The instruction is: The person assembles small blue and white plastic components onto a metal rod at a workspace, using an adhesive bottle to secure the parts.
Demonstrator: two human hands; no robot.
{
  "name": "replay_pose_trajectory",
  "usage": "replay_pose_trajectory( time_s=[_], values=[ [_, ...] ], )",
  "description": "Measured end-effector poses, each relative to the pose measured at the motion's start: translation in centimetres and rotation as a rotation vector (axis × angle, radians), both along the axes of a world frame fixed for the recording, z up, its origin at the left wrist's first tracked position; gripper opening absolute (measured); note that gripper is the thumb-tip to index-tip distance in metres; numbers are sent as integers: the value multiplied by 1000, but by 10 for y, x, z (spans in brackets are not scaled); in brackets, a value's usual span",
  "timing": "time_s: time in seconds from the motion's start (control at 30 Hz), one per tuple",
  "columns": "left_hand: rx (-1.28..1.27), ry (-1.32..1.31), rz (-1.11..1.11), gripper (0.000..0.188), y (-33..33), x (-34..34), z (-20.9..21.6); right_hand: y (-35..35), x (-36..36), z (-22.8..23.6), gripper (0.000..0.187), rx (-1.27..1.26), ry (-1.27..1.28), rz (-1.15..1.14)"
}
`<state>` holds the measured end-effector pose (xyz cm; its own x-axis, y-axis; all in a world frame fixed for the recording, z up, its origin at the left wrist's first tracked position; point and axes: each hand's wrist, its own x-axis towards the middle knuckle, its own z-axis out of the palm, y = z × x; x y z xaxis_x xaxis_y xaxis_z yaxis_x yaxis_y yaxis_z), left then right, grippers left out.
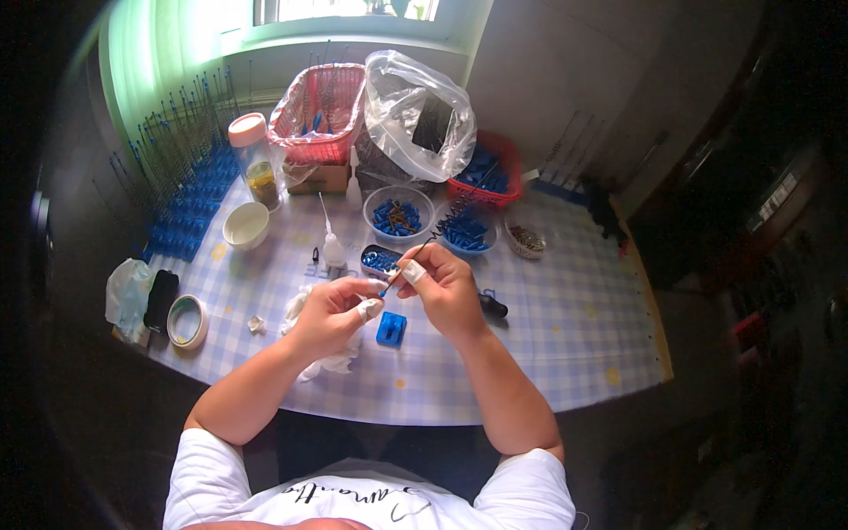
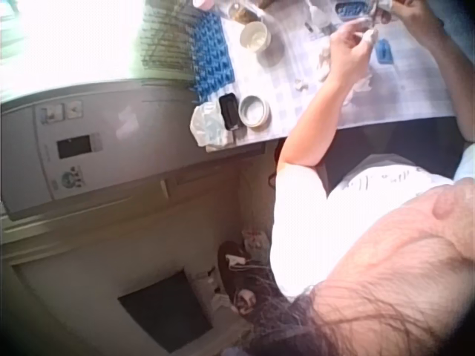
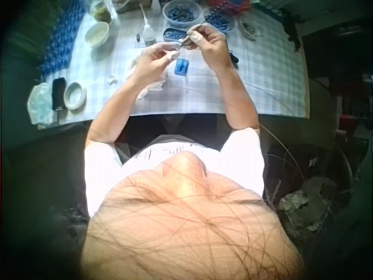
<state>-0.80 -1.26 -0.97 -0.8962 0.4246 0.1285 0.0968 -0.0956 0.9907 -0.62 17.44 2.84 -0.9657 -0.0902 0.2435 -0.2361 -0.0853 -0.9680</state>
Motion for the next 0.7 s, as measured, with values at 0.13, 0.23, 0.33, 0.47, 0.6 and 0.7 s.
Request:
replay_pose_trajectory(
  time_s=[0.13,0.23,0.33,0.47,0.6,0.7],
  values=[
    [75,145,161,31,-1,-2,8,8,-2,10,5,206,120,-212],
    [149,147,177,27,-7,-6,11,20,-2,15,12,688,387,-480],
    [205,99,170,24,-11,-6,17,30,-1,18,23,1150,651,-642],
    [328,160,204,25,-14,-7,23,39,-5,15,18,1411,801,-805],
    [397,173,207,20,-18,-9,23,34,-6,13,18,1484,827,-795],
    [151,124,223,13,-21,-12,23,30,-6,11,18,1502,835,-765]
  ],
)
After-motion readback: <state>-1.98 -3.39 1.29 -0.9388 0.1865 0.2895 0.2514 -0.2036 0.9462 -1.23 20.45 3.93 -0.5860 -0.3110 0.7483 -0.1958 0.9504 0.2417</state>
